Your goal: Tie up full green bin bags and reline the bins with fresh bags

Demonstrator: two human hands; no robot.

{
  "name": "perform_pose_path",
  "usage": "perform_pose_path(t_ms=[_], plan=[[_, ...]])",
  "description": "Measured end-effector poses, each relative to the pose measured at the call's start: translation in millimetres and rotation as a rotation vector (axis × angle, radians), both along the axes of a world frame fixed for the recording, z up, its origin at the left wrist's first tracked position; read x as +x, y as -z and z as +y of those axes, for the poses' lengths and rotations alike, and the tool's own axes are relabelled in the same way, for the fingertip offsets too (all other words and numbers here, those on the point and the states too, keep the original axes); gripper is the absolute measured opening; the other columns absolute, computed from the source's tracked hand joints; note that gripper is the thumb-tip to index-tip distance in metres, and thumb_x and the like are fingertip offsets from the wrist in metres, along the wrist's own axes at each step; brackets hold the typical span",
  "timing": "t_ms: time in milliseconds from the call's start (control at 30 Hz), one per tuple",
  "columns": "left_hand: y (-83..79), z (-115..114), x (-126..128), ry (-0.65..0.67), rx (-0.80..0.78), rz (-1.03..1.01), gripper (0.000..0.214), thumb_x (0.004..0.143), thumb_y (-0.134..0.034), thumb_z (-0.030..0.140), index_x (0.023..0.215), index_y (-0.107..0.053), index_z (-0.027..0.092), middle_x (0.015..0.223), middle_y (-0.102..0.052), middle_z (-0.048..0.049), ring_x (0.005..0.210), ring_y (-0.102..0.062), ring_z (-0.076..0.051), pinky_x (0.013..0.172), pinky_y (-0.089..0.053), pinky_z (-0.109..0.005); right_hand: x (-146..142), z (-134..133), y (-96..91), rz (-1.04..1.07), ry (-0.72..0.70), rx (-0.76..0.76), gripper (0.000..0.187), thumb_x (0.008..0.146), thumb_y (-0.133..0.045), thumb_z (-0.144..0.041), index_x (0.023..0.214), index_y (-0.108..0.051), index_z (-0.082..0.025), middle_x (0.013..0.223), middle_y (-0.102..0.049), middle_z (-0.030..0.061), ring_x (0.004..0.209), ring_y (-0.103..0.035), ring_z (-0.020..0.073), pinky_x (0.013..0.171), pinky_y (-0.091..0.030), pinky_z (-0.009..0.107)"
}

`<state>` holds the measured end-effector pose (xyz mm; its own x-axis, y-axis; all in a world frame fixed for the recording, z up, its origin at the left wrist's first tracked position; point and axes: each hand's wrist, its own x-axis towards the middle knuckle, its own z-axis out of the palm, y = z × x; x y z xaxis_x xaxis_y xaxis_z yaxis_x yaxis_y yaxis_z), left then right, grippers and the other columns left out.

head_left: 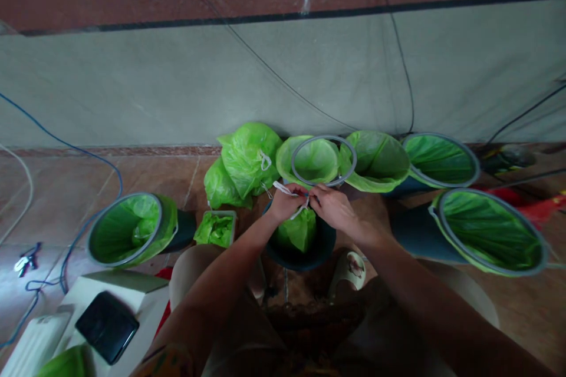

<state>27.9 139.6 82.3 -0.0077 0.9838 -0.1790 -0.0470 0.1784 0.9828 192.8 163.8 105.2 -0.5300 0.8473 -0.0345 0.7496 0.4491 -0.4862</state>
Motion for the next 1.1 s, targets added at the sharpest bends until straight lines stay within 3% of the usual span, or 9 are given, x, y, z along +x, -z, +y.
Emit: perform_pose_path(t_ms=[67, 233, 333, 400, 533, 633, 800, 933, 1100], plan=[[-1.3, -0.1, -0.5, -0.003, -0.006, -0.007, 0.014, 0.064, -0.069, 0.006, 0.075, -0.066, 0.013, 0.066, -0.065, 0.0022, 0.057, -0.057, -0.009, 0.06, -0.047, -0.022, 0.4, 0.7, 5.9, 0.071, 0.008, -0.078, 0.022, 0.092, -0.05, -0.023, 0.097, -0.071, -0.018, 0.103, -0.07, 0.0115, 0.093, -0.063, 0.0224, 0.087, -0.045, 0.033], [-2.3, -1.7, -1.5, -0.005, 0.025, 0.035, 0.01, 0.067, -0.07, 0.009, 0.074, -0.066, 0.013, 0.066, -0.065, 0.0013, 0.058, -0.057, -0.009, 0.06, -0.047, -0.022, -0.2, 6.2, 27.8, 0.472, 0.015, -0.469, 0.025, 0.089, -0.053, -0.035, 0.099, -0.069, -0.019, 0.083, -0.069, 0.0032, 0.075, -0.061, 0.0173, 0.07, -0.048, 0.029], [-1.1, -1.7, -1.8, -0.032, 0.052, 0.097, 0.008, 0.067, -0.071, 0.01, 0.074, -0.067, 0.013, 0.066, -0.065, 0.0012, 0.059, -0.056, -0.009, 0.059, -0.046, -0.02, -0.4, 8.0, 31.3, 0.542, 0.078, -0.653, 0.027, 0.084, -0.059, -0.042, 0.091, -0.068, -0.017, 0.074, -0.065, 0.0018, 0.065, -0.057, 0.014, 0.062, -0.045, 0.026], [-0.4, -1.6, -2.1, -0.026, 0.063, 0.117, 0.009, 0.068, -0.072, 0.011, 0.076, -0.068, 0.013, 0.067, -0.065, 0.0009, 0.059, -0.057, -0.009, 0.058, -0.045, -0.02, -0.1, 8.6, 30.2, 0.539, 0.113, -0.693, 0.027, 0.081, -0.062, -0.043, 0.086, -0.067, -0.016, 0.069, -0.063, 0.0009, 0.061, -0.056, 0.0126, 0.06, -0.045, 0.025], [1.2, -1.4, -3.3, 0.035, 0.057, 0.191, 0.008, 0.069, -0.07, 0.009, 0.076, -0.068, 0.013, 0.067, -0.067, 0.0003, 0.059, -0.057, -0.009, 0.058, -0.045, -0.02, 1.9, 9.2, 23.5, 0.338, 0.108, -0.518, 0.017, 0.082, -0.061, -0.033, 0.078, -0.068, -0.018, 0.067, -0.063, 0.0006, 0.063, -0.056, 0.0134, 0.063, -0.044, 0.025], [3.1, -1.1, -6.9, 0.062, 0.027, 0.372, 0.009, 0.068, -0.067, 0.006, 0.07, -0.068, 0.015, 0.064, -0.066, 0.0006, 0.059, -0.057, -0.011, 0.059, -0.045, -0.022, 4.2, 9.4, 15.8, 0.089, 0.087, -0.342, 0.012, 0.082, -0.06, -0.023, 0.079, -0.072, -0.02, 0.075, -0.069, 0.0038, 0.07, -0.059, 0.0161, 0.067, -0.042, 0.027], [5.6, -1.2, -15.3, 0.012, 0.028, 0.56, 0.013, 0.066, -0.065, 0.006, 0.062, -0.068, 0.018, 0.061, -0.064, 0.0003, 0.062, -0.057, -0.014, 0.066, -0.048, -0.025, 8.3, 12.0, 8.4, -0.186, 0.131, -0.259, 0.018, 0.081, -0.059, -0.015, 0.08, -0.076, -0.02, 0.086, -0.075, 0.0087, 0.077, -0.064, 0.0196, 0.069, -0.042, 0.028], [9.2, -0.5, -18.5, 0.01, 0.027, 0.621, 0.013, 0.065, -0.066, 0.007, 0.061, -0.067, 0.019, 0.059, -0.063, -0.0004, 0.061, -0.056, -0.015, 0.066, -0.049, -0.026, 9.5, 13.2, 10.1, -0.224, 0.151, -0.225, 0.02, 0.083, -0.057, -0.016, 0.082, -0.077, -0.019, 0.088, -0.075, 0.0097, 0.079, -0.065, 0.0204, 0.069, -0.043, 0.028], [17.3, 1.0, -27.3, 0.03, -0.049, 0.649, 0.013, 0.063, -0.069, 0.009, 0.071, -0.069, 0.019, 0.066, -0.064, -0.0023, 0.069, -0.061, -0.019, 0.076, -0.051, -0.03, 11.6, 13.1, 15.0, -0.027, 0.108, -0.233, 0.02, 0.083, -0.056, -0.016, 0.081, -0.075, -0.019, 0.088, -0.075, 0.0071, 0.078, -0.063, 0.0185, 0.073, -0.043, 0.027]])
